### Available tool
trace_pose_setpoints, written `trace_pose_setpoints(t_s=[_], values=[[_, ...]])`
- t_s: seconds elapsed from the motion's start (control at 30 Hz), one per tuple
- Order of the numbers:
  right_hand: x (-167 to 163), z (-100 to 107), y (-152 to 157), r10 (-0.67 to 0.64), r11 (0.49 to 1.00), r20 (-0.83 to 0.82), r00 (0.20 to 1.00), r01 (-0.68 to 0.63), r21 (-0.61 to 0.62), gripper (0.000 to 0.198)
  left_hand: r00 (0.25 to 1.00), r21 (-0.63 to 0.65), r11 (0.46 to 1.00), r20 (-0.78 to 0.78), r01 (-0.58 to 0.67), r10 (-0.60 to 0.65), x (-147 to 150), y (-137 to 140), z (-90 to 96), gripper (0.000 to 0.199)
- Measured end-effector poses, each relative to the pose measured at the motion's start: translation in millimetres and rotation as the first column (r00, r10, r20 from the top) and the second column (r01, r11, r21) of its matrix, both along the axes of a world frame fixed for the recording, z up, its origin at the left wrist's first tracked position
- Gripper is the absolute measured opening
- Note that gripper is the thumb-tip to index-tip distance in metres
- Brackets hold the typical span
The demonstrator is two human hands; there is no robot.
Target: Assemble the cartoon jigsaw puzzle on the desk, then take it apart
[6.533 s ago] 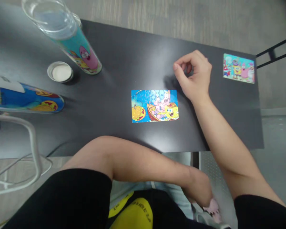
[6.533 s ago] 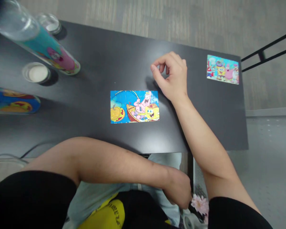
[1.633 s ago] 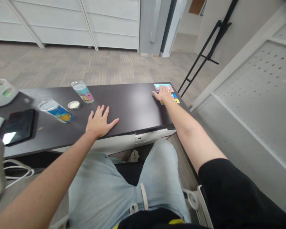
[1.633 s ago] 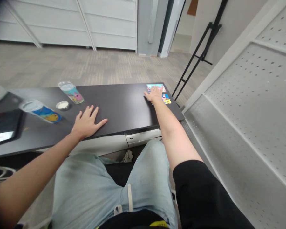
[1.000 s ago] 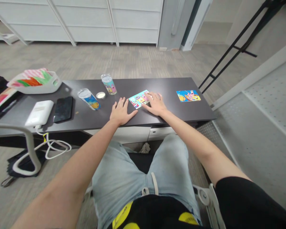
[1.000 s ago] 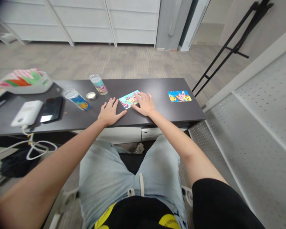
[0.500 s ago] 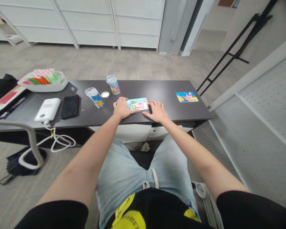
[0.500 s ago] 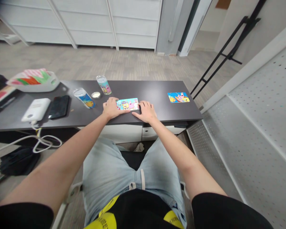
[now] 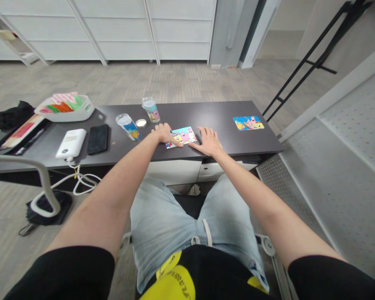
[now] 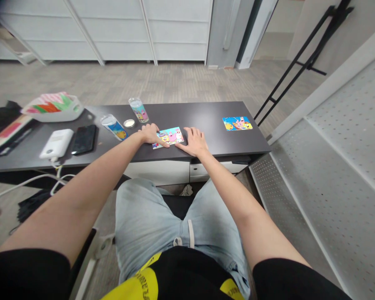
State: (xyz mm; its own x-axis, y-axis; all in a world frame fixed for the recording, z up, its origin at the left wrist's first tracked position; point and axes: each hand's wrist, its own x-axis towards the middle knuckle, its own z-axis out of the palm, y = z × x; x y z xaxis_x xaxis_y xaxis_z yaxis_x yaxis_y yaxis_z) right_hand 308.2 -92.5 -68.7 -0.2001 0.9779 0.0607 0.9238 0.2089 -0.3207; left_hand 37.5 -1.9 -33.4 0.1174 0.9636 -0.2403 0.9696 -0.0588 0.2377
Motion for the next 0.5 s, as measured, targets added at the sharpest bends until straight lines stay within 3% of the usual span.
trace_pose_setpoints(t_s=[0.27,0.5], values=[[-1,0,3,-0.004,1.0,-0.005,1.0,0.004,-0.016,0.096,0.998,-0.028,0.998,-0.021,0.05,-0.051,6,6,7.2,0.157],[-1,-2,5,0.004,1.0,-0.024,1.0,-0.004,0.001,0.096,0.998,-0.089,0.994,0.005,0.061,-0.06,12,5,16.7,0.167]])
